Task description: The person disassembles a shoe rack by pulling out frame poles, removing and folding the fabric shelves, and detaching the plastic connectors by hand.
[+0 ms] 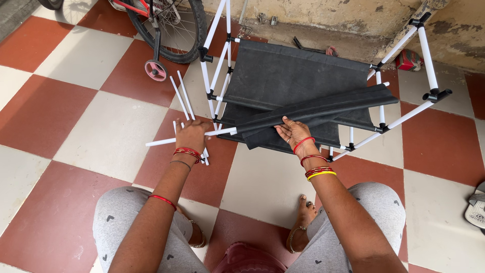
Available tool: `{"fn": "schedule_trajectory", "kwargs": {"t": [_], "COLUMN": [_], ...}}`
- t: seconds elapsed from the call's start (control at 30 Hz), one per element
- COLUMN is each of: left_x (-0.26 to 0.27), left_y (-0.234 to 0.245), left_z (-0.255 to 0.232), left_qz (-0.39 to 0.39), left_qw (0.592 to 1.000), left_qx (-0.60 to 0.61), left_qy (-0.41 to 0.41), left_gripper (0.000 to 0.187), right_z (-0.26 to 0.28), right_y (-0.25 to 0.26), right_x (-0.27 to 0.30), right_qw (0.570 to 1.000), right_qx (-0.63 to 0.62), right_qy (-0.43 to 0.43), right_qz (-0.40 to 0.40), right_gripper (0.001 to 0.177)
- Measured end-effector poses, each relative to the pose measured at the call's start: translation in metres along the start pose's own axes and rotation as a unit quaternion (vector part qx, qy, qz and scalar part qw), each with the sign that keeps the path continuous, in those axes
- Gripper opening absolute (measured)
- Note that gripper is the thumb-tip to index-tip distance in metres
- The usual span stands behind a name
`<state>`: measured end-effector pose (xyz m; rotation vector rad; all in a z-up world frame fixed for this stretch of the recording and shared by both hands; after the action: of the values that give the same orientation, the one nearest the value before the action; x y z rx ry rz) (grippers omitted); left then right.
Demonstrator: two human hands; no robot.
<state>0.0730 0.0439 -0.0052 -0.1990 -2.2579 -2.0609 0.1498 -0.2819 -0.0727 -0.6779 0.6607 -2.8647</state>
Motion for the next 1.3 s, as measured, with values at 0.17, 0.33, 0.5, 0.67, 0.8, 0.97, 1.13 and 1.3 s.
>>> {"fn": "schedule_trajectory", "kwargs": {"t": [0.17,0.33,0.5,0.67,0.8,0.97,1.13,1.3], "left_x": [-0.004,-0.017,-0.02,-0.015,-0.012,-0.018,-0.014,-0.006], "left_y": [-0.004,-0.028,-0.018,-0.007,-0.012,-0.02,-0.005,0.003], "left_z": [-0.03,-0.031,-0.015,0.026,0.049,0.045,0.047,0.058], "left_qz": [-0.033,0.057,-0.057,-0.053,0.019,-0.058,-0.076,-0.079], "left_qw": [0.989,0.983,0.996,0.991,0.983,0.987,0.987,0.98], "left_qx": [0.104,0.159,0.011,-0.098,-0.083,-0.076,-0.063,-0.073], "left_qy": [-0.099,-0.07,-0.06,0.07,0.16,0.126,0.126,0.169], "left_gripper": [0.035,0.018,0.024,0.021,0.024,0.025,0.029,0.031], "right_z": [0.0,0.0,0.007,0.011,0.007,0.001,-0.001,-0.005], "right_y": [0.001,0.0,0.001,0.003,0.013,0.018,0.004,0.001], "right_x": [-0.001,0.003,0.005,0.006,-0.006,-0.007,0.004,0.001], "right_qw": [0.999,0.998,0.998,0.998,0.998,0.998,0.999,0.998], "right_qx": [0.016,0.03,-0.001,-0.042,-0.062,-0.049,-0.041,0.053], "right_qy": [0.008,0.0,0.007,0.008,0.015,0.019,-0.007,0.016], "right_qz": [0.045,0.063,0.056,0.034,0.011,-0.02,-0.033,-0.01], "right_gripper": [0.018,0.017,0.014,0.013,0.011,0.009,0.02,0.016]}}
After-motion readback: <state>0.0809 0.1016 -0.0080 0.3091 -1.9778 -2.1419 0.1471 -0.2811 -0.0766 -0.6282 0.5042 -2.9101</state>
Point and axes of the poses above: each hand's wrist, its own x-axis away from the middle knuckle, its own y-axis out of the back of the hand, z = x × y, the point moved 5 cm from there along -x, towards the middle knuckle, and after that the axes turned 15 degrees about z, right-handed, at the moved point
